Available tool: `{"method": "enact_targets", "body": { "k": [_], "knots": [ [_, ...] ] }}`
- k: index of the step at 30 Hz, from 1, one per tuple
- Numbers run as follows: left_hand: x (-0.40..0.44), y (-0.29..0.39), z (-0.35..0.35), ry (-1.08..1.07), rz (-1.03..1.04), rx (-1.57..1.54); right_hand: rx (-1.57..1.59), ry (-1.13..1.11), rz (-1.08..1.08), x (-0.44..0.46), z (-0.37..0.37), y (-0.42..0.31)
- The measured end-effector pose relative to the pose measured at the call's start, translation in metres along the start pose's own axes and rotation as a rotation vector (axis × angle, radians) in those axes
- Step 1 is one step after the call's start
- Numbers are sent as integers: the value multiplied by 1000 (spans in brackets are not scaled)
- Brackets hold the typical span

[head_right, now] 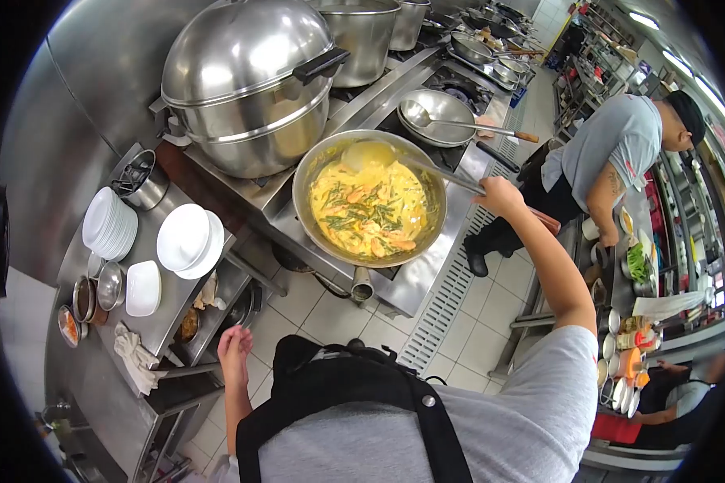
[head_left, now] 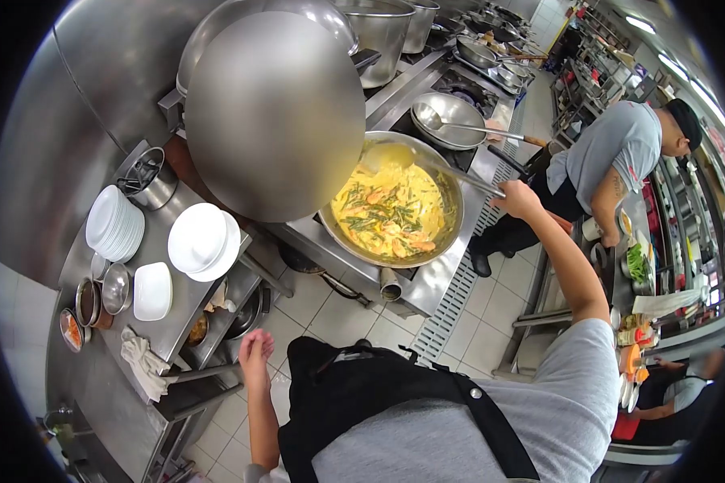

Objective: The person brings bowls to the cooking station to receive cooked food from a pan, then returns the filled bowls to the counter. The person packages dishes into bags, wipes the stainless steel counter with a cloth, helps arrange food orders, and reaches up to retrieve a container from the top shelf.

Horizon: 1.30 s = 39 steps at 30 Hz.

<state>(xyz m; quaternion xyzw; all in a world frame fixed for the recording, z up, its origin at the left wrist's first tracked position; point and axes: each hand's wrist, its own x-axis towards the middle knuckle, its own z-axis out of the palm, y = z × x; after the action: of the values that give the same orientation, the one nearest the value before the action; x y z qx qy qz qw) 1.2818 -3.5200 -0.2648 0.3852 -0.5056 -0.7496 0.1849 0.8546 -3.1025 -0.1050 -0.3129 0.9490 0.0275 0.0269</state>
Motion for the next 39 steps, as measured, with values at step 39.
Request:
{"method": "enact_targets", "body": {
  "k": [39],
  "knots": [
    [145, 85, -155, 293, 49, -449, 1606, -560, 975, -95, -23, -237]
  ]
}}
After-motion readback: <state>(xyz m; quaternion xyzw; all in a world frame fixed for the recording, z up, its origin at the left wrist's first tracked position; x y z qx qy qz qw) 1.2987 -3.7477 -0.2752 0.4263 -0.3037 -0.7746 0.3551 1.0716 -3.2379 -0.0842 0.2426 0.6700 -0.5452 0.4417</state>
